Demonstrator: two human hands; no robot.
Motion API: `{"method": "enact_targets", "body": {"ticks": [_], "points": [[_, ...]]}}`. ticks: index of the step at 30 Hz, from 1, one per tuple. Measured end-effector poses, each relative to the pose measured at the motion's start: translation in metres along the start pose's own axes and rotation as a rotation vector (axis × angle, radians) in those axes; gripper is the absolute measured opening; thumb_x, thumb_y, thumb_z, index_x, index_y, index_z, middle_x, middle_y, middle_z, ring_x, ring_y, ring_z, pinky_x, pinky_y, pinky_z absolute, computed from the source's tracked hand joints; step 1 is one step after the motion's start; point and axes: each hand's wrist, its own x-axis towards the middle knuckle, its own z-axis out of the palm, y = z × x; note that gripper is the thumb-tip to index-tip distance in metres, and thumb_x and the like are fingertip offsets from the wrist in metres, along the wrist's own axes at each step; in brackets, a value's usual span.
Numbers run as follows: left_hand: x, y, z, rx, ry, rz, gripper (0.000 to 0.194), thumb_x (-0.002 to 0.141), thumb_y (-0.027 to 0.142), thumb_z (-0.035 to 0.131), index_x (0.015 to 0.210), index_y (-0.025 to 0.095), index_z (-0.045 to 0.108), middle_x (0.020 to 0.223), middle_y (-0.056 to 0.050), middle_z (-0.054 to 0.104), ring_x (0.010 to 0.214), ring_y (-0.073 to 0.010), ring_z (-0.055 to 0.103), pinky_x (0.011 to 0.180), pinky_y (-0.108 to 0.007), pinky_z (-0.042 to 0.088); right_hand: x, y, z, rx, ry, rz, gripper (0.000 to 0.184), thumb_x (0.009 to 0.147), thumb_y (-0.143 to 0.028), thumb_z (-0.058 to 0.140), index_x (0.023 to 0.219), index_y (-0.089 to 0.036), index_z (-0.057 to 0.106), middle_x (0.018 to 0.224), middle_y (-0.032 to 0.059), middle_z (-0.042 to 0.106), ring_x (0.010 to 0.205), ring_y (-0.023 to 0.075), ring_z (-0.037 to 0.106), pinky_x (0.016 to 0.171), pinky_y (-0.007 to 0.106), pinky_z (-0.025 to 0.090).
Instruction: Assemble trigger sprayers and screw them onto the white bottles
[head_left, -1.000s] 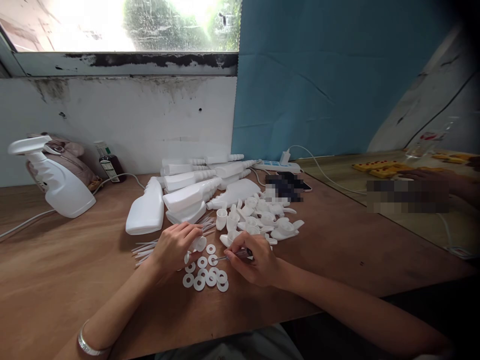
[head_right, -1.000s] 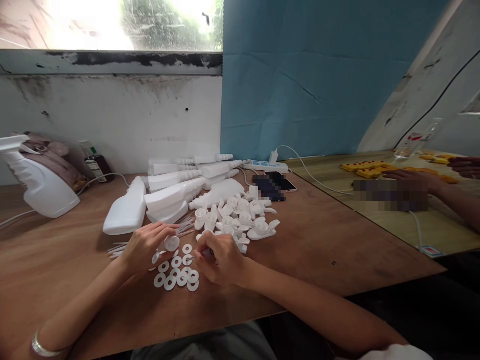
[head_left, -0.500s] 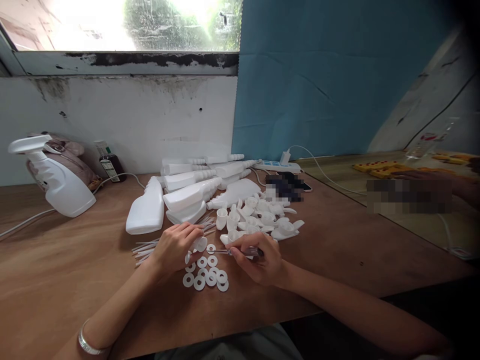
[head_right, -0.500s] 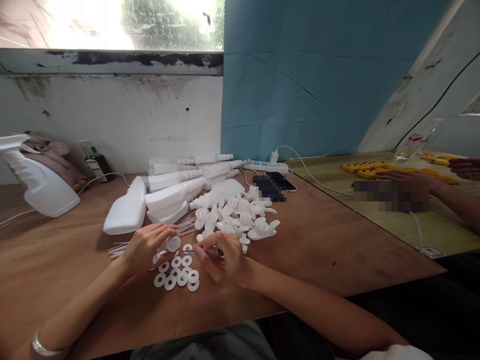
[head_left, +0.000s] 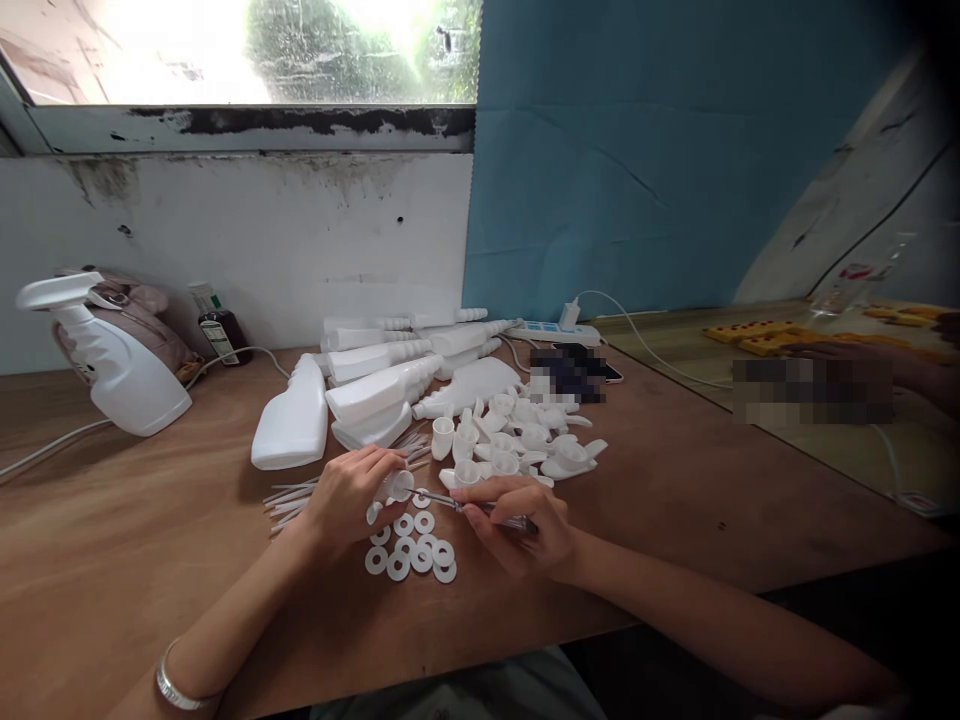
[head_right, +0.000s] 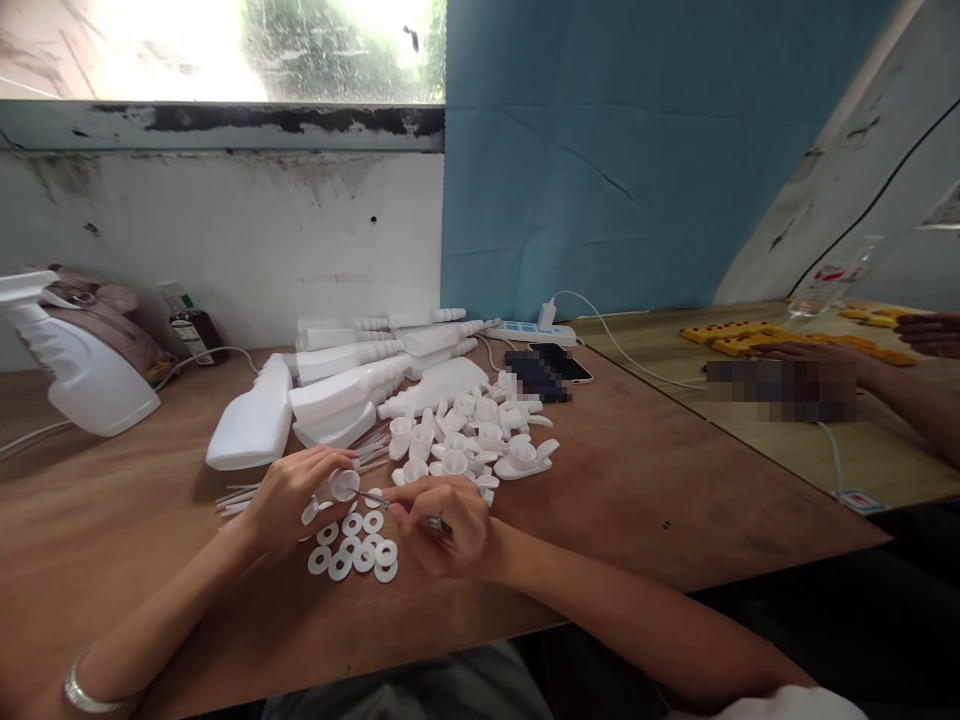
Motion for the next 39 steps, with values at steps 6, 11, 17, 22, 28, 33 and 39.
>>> {"method": "enact_targets", "body": {"ticks": [6, 11, 17, 22, 28, 33, 39], "points": [[-0.001, -0.001, 0.0, 0.018, -0.013, -0.005, 0.019, 0.078, 0.027, 0.054, 0.094, 0.017, 0.051, 0.102, -0.01, 0.066, 0.09, -0.0242, 0.062, 0.075, -0.035, 0.05, 0.001, -0.001, 0.0, 0.019, -0.005, -0.015, 0.023, 0.075, -0.002, 0.056, 0.082, -0.02, 0.046, 0.079, 0.007, 0.072, 0.066, 0.0148, 0.07, 0.051, 0.02, 0.056], [0.0, 0.002, 0.002, 0.044, -0.019, 0.008, 0.019, 0.079, 0.029, 0.054, 0.094, 0.018, 0.052, 0.101, -0.01, 0.066, 0.087, -0.0237, 0.063, 0.073, -0.034, 0.05, -0.001, 0.0, 0.001, -0.008, -0.024, 0.003, 0.021, 0.077, -0.004, 0.056, 0.084, -0.022, 0.046, 0.08, 0.0058, 0.072, 0.068, 0.0146, 0.07, 0.054, 0.021, 0.057], [-0.001, 0.004, 0.004, 0.064, -0.026, 0.013, 0.019, 0.08, 0.03, 0.054, 0.092, 0.016, 0.053, 0.101, -0.01, 0.066, 0.087, -0.0242, 0.062, 0.071, -0.035, 0.051, -0.003, 0.001, 0.0, -0.006, -0.068, -0.043, 0.022, 0.076, -0.004, 0.057, 0.085, -0.021, 0.045, 0.08, 0.0061, 0.072, 0.062, 0.0144, 0.069, 0.053, 0.021, 0.055], [-0.001, 0.001, 0.002, 0.082, 0.01, 0.033, 0.021, 0.081, 0.028, 0.054, 0.099, 0.016, 0.055, 0.111, -0.011, 0.062, 0.095, -0.0255, 0.059, 0.076, -0.038, 0.049, -0.003, 0.006, -0.002, -0.073, -0.159, -0.181, 0.022, 0.077, -0.004, 0.056, 0.084, -0.02, 0.043, 0.086, 0.0096, 0.072, 0.06, 0.015, 0.067, 0.05, 0.023, 0.054], [0.003, 0.001, -0.004, 0.132, 0.213, -0.017, 0.023, 0.082, 0.03, 0.058, 0.102, 0.019, 0.061, 0.105, -0.011, 0.054, 0.094, -0.0242, 0.053, 0.08, -0.039, 0.046, 0.004, -0.002, -0.017, -0.175, -0.262, -0.575, 0.023, 0.076, -0.006, 0.058, 0.065, -0.021, 0.045, 0.086, 0.0087, 0.07, 0.075, 0.0139, 0.067, 0.058, 0.02, 0.057], [0.027, 0.013, -0.019, 0.096, 0.309, -0.071, 0.026, 0.083, 0.032, 0.058, 0.106, 0.02, 0.06, 0.089, -0.006, 0.055, 0.082, -0.0202, 0.055, 0.075, -0.034, 0.045, -0.01, -0.017, -0.027, -0.16, -0.2, -0.68, 0.018, 0.069, -0.007, 0.056, 0.063, -0.022, 0.048, 0.085, 0.0089, 0.071, 0.075, 0.0157, 0.067, 0.068, 0.022, 0.058], [0.093, 0.039, -0.022, -0.014, 0.215, 0.02, 0.025, 0.079, 0.035, 0.062, 0.1, 0.02, 0.061, 0.094, -0.004, 0.066, 0.088, -0.0201, 0.06, 0.083, -0.035, 0.041, -0.038, -0.022, -0.029, -0.281, -0.382, -0.594, 0.005, 0.077, -0.021, 0.058, 0.072, -0.02, 0.056, 0.106, 0.0062, 0.067, 0.09, 0.0171, 0.066, 0.082, 0.024, 0.053]]}}
